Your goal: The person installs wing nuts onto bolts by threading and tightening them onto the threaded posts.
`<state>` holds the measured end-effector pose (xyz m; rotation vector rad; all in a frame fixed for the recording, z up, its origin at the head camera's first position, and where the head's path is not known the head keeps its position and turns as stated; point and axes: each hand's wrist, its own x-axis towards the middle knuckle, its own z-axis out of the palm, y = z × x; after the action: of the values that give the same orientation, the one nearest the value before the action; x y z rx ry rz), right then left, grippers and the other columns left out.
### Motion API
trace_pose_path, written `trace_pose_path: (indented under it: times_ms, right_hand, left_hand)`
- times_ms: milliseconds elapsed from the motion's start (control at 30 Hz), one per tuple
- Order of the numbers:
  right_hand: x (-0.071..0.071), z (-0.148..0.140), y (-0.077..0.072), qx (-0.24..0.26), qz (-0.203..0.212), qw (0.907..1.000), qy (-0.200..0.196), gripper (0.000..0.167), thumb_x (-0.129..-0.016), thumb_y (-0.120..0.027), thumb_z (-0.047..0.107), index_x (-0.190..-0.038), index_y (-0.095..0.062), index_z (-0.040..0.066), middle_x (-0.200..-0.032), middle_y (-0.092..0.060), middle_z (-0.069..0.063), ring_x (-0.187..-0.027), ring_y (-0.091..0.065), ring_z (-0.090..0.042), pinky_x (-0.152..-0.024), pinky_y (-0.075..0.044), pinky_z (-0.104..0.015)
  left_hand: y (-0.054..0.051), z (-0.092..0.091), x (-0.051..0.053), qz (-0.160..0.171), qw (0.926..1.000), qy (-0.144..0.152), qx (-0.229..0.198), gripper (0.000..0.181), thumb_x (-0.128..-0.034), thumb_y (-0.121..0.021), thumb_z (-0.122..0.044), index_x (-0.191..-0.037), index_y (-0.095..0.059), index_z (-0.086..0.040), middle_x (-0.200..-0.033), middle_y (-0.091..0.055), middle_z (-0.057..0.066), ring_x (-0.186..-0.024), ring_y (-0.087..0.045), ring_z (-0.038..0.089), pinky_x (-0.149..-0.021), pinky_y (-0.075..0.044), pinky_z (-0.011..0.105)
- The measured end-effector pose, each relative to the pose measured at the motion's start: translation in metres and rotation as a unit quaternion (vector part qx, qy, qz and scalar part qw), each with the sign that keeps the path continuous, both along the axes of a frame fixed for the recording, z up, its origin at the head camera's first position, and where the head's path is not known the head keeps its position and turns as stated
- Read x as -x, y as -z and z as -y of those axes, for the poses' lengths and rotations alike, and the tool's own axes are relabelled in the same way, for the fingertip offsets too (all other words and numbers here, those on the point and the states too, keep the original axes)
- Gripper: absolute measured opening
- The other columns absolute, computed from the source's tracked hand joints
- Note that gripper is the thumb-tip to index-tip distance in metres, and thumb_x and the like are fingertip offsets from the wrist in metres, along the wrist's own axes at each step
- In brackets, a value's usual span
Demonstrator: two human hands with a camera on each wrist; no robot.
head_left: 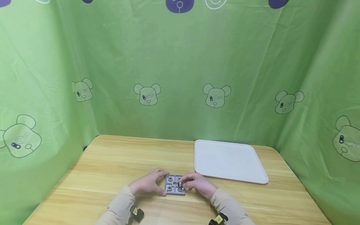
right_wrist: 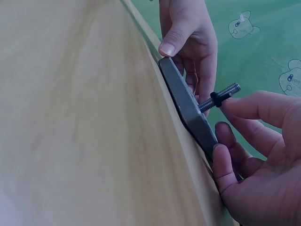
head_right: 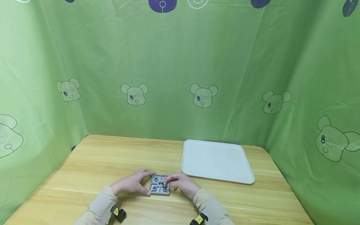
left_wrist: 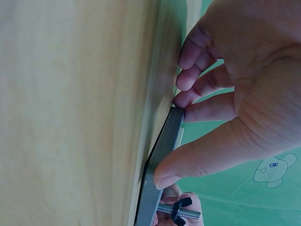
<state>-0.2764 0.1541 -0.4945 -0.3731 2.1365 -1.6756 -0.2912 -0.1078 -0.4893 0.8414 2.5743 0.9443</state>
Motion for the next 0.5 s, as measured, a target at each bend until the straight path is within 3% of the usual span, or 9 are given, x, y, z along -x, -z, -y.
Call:
trace_pose_path:
  times_ms: [500]
  right_hand:
    - [-0.0035,0.0052,-0.0025,-0.042,-0.033,0.9986,0.007,0.031,-0.079,-0.071,0.008,-0.109,-0.069,-0.002,-0.097,-0.065,-0.004,-0.089,-0.053,-0.016,-0.075,-0.04,-0.027]
  left_hand:
    - [-0.0006,-0.0002,0.0003,0.0,1.0,0.0,0.001,0.087,-0.07,-0.083,-0.035,-0.144,-0.045,-0.009,-0.148,-0.042,0.015,-0.137,-0.037,0.038,-0.113,-0.031,0.064]
